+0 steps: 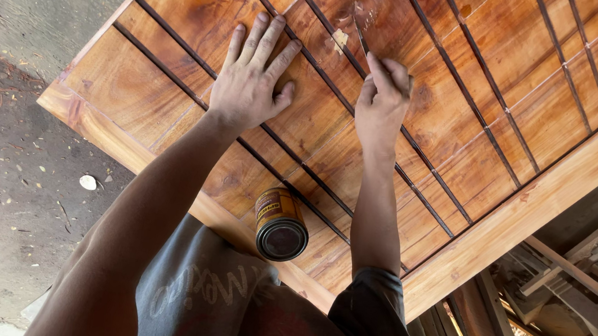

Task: The person applies a wood finish to a large wooden panel using a small brush and a can of finish. They repeatedly dip the brush into the can and spread the finish along the panel's grooves and surface, moving around the panel to cover different sections.

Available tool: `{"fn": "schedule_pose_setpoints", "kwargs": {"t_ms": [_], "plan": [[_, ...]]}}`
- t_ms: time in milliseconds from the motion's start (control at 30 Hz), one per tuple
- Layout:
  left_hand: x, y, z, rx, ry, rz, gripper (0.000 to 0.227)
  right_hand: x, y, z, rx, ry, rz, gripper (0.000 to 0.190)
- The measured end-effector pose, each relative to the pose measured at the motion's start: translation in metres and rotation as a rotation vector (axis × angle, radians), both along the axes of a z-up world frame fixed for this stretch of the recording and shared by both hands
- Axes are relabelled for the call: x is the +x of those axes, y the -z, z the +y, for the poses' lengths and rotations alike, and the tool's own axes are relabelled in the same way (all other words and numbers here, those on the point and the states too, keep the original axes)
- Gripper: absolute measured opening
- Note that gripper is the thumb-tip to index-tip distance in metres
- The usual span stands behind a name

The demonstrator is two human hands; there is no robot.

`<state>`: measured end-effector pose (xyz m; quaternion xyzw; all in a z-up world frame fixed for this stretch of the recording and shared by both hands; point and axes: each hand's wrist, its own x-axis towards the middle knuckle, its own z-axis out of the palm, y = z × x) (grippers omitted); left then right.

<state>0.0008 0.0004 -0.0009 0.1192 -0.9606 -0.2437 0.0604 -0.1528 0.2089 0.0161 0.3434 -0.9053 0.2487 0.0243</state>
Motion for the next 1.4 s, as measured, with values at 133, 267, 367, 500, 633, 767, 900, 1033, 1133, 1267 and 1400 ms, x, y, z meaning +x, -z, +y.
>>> {"fn": "schedule_pose_setpoints", "kwargs": {"t_ms": [133,267,367,500,633,767,900,1033,1133,1267,1400], "plan": [[-0.003,-0.002,-0.003,0.005,-0.002,-0.022,0.063,0.004,-0.008,-0.006,-0.074,-0.071,-0.023,0.035],[-0.001,0.0,0.0,0.021,0.004,-0.035,0.062,0.011,-0.011,-0.003,-0.088,-0.079,-0.013,0.031],[-0.002,-0.003,-0.001,0.02,0.002,-0.021,0.063,0.007,-0.015,-0.006,-0.075,-0.006,-0.147,0.033],[0.001,-0.004,0.001,0.052,-0.002,-0.001,0.062,0.004,-0.022,-0.002,-0.07,0.023,-0.045,0.033],[-0.001,-0.007,-0.002,0.048,-0.002,-0.027,0.063,0.003,-0.028,-0.011,-0.045,-0.029,-0.173,0.032],[0.0,-0.006,-0.002,0.03,0.003,-0.04,0.064,-0.011,-0.025,-0.025,-0.111,-0.057,-0.057,0.032],[-0.002,-0.007,-0.001,0.021,0.004,-0.057,0.065,-0.028,-0.015,-0.04,-0.082,-0.049,0.025,0.032],[-0.003,-0.008,-0.002,0.022,0.001,-0.07,0.064,-0.02,-0.005,-0.053,-0.073,-0.1,-0.091,0.03],[-0.001,-0.01,0.0,0.044,-0.002,-0.078,0.065,-0.011,-0.008,-0.056,-0.042,-0.155,-0.049,0.03],[-0.001,-0.012,-0.003,0.051,-0.004,-0.074,0.065,-0.011,-0.016,-0.068,-0.086,-0.166,0.016,0.03],[-0.001,-0.009,-0.002,0.068,-0.002,-0.069,0.064,-0.007,-0.026,-0.069,-0.097,-0.1,-0.165,0.029]]}}
